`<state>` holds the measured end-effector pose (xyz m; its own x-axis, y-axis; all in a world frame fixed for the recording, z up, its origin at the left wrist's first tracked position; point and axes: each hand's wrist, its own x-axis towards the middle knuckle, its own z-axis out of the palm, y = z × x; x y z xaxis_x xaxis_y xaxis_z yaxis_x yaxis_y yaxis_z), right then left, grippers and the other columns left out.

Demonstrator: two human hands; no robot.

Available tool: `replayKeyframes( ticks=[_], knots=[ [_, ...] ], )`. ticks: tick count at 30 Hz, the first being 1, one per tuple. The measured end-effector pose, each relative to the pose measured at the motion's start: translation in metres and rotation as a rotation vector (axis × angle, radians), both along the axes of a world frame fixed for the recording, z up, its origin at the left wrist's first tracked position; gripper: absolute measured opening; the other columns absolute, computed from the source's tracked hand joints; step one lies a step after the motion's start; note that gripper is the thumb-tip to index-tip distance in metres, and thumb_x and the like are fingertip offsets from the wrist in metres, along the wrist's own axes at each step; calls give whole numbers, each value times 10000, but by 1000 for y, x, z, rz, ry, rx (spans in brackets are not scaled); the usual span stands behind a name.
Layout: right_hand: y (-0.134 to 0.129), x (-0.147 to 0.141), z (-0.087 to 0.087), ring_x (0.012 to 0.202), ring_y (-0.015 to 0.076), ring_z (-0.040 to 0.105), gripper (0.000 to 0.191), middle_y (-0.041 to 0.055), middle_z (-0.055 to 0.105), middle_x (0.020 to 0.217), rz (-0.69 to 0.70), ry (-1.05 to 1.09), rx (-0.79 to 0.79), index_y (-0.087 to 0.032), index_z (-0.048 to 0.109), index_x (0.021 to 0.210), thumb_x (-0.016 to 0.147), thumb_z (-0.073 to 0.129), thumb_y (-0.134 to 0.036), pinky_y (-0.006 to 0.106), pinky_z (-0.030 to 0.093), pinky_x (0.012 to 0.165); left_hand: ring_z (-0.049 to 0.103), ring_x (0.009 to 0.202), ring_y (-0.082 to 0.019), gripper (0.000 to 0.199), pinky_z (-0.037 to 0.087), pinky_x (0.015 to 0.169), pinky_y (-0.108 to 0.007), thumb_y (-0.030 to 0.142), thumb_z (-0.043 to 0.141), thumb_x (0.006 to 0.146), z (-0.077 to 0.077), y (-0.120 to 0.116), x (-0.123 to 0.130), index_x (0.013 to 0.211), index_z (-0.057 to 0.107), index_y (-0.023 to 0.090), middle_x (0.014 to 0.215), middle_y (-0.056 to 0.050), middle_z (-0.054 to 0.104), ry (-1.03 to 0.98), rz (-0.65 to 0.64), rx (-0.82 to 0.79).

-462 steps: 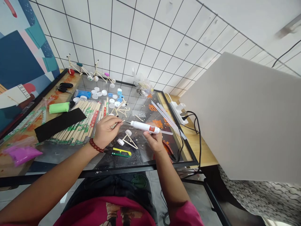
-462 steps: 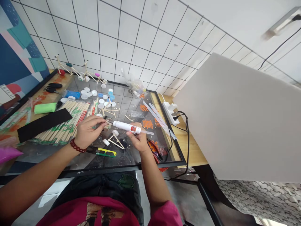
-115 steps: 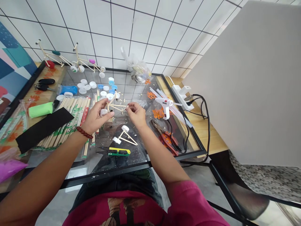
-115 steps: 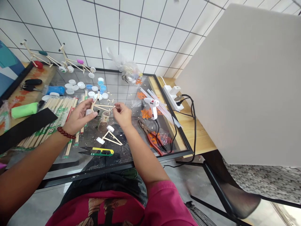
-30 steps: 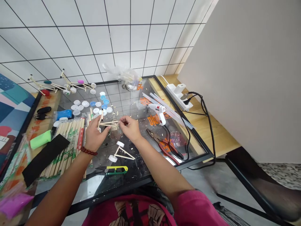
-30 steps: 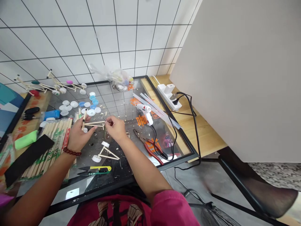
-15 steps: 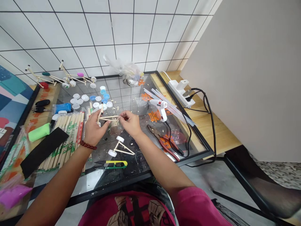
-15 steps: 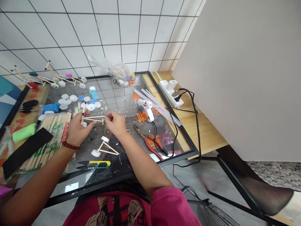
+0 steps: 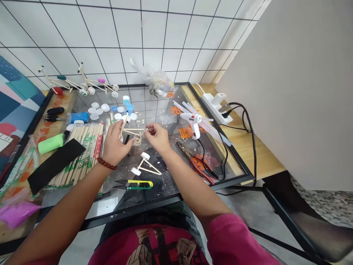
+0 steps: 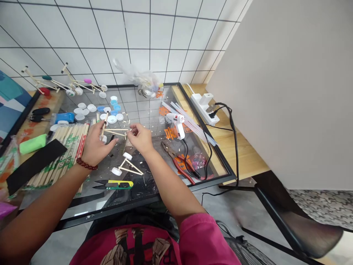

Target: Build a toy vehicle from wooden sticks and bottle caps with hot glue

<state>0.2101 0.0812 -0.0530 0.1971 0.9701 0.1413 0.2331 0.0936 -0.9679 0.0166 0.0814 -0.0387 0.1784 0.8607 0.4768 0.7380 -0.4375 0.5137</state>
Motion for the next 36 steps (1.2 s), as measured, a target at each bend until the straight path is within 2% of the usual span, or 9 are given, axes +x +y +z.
replayKeyframes(
  ticks=[14, 18, 24, 36],
  knots=[
    [0, -2, -5, 638, 140, 642, 124, -32, 699, 703, -7, 19, 20, -212, 693, 873, 792, 637, -287, 264, 540, 659, 542, 1397, -377, 698, 430, 1206, -545, 288, 740, 816, -3, -2, -2, 1465, 511, 173, 1442, -177, 603, 14, -36, -49],
    [1, -1, -8, 626, 141, 623, 130, -32, 685, 687, -9, 1, 23, -207, 697, 874, 783, 650, -288, 264, 518, 654, 522, 1414, -385, 746, 406, 1225, -553, 278, 764, 787, -4, -2, -1, 1476, 493, 180, 1445, -180, 585, -3, -22, -44],
    [1, 1, -9, 672, 151, 635, 142, -22, 695, 726, 0, -5, 14, -211, 708, 899, 796, 660, -295, 278, 524, 707, 515, 1423, -397, 856, 446, 1194, -548, 266, 784, 764, -4, -4, -2, 1532, 422, 156, 1500, -222, 513, -34, 13, -65],
    [0, 1, -6, 671, 155, 635, 137, -19, 698, 725, 4, -13, 4, -211, 710, 896, 791, 659, -282, 285, 531, 714, 498, 1446, -389, 868, 433, 1212, -543, 275, 801, 744, -5, -4, -3, 1529, 440, 188, 1513, -198, 515, -75, 8, -85]
  ],
)
